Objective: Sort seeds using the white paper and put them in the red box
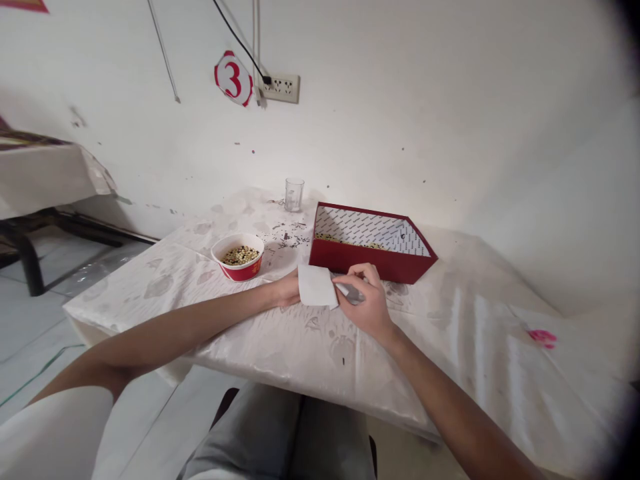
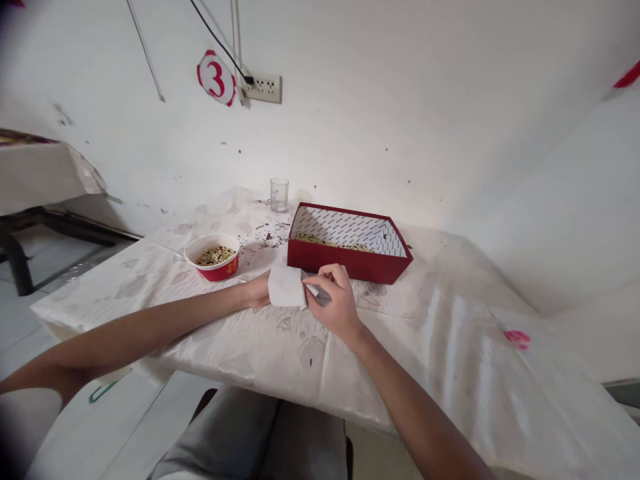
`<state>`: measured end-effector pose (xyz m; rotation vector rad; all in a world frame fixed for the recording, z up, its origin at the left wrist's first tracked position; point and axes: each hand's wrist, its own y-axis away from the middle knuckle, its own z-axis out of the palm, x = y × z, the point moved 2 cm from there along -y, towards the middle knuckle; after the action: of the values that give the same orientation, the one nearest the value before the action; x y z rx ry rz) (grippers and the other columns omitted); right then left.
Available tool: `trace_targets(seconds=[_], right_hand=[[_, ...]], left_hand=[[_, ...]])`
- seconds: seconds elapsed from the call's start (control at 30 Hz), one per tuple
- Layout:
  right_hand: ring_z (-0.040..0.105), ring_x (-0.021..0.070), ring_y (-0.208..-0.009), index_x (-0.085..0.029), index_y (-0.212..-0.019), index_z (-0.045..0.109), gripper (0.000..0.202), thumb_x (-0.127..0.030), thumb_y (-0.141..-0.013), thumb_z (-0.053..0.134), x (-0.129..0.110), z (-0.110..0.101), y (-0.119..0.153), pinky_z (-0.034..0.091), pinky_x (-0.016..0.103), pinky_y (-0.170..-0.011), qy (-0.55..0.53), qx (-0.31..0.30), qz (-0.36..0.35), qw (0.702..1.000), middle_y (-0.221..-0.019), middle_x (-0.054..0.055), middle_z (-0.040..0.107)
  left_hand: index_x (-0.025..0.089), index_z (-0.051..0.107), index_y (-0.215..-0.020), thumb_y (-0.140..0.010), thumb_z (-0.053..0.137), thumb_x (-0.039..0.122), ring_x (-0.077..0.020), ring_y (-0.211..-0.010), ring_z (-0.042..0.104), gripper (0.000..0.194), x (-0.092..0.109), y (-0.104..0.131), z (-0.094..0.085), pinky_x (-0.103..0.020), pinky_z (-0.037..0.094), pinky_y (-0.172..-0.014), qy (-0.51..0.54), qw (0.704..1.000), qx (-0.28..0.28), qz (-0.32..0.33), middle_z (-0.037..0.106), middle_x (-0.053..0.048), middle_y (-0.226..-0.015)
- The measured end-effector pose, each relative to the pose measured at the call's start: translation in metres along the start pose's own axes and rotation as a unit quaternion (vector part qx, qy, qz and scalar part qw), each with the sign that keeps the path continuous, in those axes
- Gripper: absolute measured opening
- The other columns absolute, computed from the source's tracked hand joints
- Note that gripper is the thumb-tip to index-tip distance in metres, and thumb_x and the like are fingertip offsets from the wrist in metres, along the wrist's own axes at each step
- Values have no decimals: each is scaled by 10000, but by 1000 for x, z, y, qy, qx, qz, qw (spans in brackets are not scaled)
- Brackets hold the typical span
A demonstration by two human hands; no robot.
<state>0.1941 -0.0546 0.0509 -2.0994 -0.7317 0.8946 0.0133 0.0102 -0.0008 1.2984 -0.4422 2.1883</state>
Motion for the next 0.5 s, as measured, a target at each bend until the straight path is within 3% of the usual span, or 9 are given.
trace_targets(seconds=[0.2,0.33,0.4,0.5], right_hand=[[575,227,-878,-282,-983,777,141,-208,-877,720,4,-4,1,525,427,-780,12,18,-1,1000,-951,55,563],[592,231,-874,-277,-970,778,102,-251,-903,705,-11,-6,-19,538,431,-785,-14,55,-5,998,-933,58,565],[601,226,-874,-277,-982,773,106,-275,-928,681,-25,4,-39,545,423,-802,-37,37,-10,999,-930,56,571],[594,191,-821,-271,-1025,763,137,-289,-969,639,-48,36,-75,541,367,-769,-87,-35,-18,995,-935,43,581]], left_hand=[[114,771,-999,-669,908,329,-266,-956,744,417,-6,-6,4,-370,554,-891,7,1000,-9,13,789,-161,-1026],[121,753,-982,-702,886,323,-265,-985,731,370,-3,-7,5,-353,541,-892,15,1000,-12,7,784,-134,-997],[129,743,-1021,-768,836,333,-269,-1014,722,338,-1,-6,5,-343,539,-887,26,999,-19,-2,779,-118,-1019],[158,725,-1024,-855,740,368,-257,-1005,720,270,0,-2,1,-343,555,-850,40,999,-16,-22,772,-110,-994]])
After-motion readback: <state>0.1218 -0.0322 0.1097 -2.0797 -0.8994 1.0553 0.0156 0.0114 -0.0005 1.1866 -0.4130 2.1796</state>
